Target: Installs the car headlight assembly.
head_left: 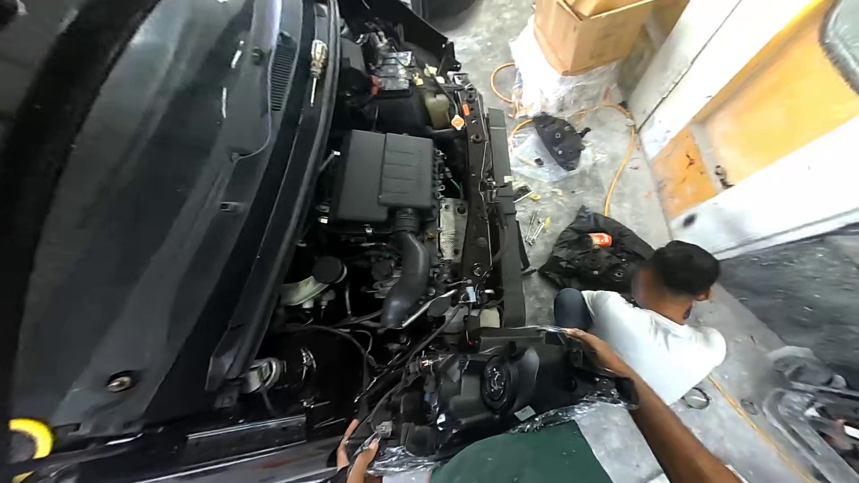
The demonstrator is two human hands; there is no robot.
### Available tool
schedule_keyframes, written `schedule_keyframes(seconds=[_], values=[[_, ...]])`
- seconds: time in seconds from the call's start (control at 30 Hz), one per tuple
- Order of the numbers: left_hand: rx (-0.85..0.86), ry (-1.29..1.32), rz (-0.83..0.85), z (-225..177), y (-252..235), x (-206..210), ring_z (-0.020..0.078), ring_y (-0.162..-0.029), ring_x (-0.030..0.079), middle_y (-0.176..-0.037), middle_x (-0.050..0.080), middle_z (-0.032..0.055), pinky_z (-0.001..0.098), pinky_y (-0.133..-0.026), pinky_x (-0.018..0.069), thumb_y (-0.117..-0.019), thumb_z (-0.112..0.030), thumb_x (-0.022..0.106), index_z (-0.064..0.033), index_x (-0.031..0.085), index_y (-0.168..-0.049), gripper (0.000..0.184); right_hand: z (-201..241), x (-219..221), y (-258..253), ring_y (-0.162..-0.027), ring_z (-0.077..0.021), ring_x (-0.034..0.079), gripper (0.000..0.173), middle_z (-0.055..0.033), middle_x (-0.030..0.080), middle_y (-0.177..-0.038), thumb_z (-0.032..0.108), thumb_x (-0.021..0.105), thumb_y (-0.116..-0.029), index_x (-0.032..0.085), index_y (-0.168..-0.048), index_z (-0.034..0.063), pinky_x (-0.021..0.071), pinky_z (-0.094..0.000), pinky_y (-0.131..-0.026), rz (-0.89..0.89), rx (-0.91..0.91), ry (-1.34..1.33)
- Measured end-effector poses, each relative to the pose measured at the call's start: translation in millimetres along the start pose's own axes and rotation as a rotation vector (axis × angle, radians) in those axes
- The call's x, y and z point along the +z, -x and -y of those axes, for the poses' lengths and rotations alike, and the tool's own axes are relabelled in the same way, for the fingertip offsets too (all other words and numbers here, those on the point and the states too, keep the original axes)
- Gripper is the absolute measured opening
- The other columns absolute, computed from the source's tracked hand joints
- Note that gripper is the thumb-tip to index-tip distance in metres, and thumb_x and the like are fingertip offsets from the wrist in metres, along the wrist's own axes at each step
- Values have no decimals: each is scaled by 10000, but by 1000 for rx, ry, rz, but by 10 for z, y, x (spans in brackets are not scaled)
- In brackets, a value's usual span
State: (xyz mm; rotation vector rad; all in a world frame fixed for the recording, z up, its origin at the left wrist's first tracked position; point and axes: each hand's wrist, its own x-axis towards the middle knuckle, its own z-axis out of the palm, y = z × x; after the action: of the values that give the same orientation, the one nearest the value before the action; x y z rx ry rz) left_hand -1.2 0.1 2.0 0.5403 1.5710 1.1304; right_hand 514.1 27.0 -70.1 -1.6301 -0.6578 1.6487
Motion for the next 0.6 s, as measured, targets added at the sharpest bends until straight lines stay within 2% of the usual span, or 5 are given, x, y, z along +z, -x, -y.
schedule_keyframes(seconds=[0.17,0.3,0.6], values=[[0,-33,9,66,-42,-73,97,-1171,561,-1438,469,94,333,-941,538,-930,-98,542,-98,214,-1583,731,-24,-10,-41,-1062,-41,630,359,-28,687,-1195,246,405,-1095,632,-1295,52,519,-263,-943,8,18,-45],[0,-42,5,91,-55,-94,94,-1181,559,-1459,457,94,319,-947,533,-934,-93,539,-102,220,-1586,726,-51,-15,-45,-1096,-51,630,366,-37,684,-1224,248,411,-1093,625,-1311,48,518,-270,-965,18,10,-75],[-17,-20,-8,62,-44,-67,78,-1151,577,-1425,487,90,301,-921,545,-916,-93,541,-105,212,-1585,746,-22,9,-22,-1049,-52,647,356,-16,702,-1168,278,425,-1084,642,-1288,84,538,-269,-926,24,29,-108]])
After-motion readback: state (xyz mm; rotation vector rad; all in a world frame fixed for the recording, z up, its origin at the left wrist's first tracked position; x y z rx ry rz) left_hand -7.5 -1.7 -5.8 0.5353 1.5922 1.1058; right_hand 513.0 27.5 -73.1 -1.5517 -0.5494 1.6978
